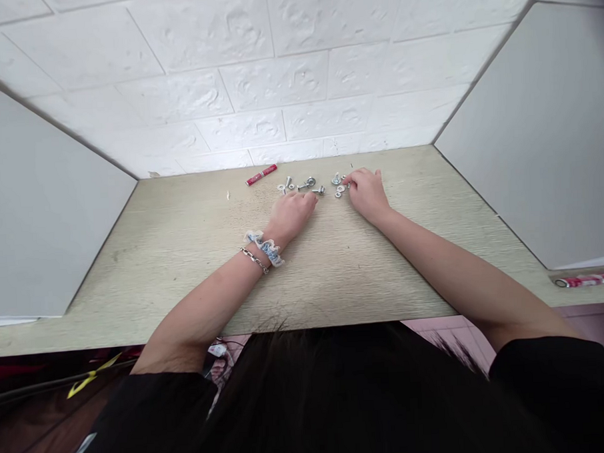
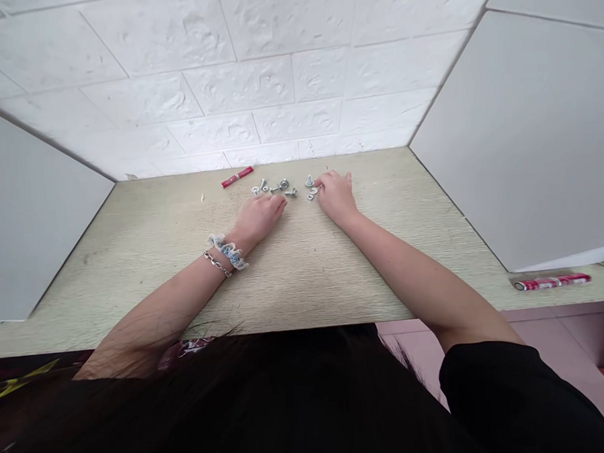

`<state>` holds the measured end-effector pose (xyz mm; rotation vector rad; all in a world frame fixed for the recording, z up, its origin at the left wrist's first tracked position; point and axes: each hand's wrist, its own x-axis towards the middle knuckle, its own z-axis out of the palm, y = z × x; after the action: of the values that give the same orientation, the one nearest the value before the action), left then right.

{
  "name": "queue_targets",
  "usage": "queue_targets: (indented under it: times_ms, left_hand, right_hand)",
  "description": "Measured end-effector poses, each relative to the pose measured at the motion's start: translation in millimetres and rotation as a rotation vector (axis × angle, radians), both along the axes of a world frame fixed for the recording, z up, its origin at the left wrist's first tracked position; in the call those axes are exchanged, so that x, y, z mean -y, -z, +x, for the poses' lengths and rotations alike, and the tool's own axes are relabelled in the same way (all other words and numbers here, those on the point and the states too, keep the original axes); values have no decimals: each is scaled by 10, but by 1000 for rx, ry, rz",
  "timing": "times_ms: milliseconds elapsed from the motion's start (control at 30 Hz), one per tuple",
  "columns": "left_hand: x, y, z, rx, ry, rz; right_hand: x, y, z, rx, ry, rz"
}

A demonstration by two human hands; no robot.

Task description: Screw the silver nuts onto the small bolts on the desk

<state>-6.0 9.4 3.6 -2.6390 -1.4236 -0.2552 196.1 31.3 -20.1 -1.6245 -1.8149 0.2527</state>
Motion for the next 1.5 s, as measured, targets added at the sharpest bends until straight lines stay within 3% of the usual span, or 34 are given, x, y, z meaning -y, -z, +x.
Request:
queue_targets:
  times_ms: [167,267,467,667,833,1133,1333,1500]
  left_hand:
    - [-2,3,-2,21,-18,-33]
    - [14,18,-6,115,-17,36]
    - [54,31,-8,286,128,161]
    - [51,40,-10,342,174,110]
    - [44,50,-23,362,208,13]
    - [-40,176,-53,579,328,-37]
    - [-37,176,-45,627,252,-74]
    - [-9,139,-49,617,260,-54]
  right_hand:
    - [16,-32,-11,-85,27,37]
    - [32,-51,-30,-92,27,79]
    - [140,-100,-117,-104,-39,190]
    - [361,-106,-298,57,-295,348]
    - [384,-30,-402,122,-488,460]
    - [346,-30,-373,51,-545,423]
    - [365,-29,-381,-32,-553,420]
    - [350,9,-372,-83,-537,388]
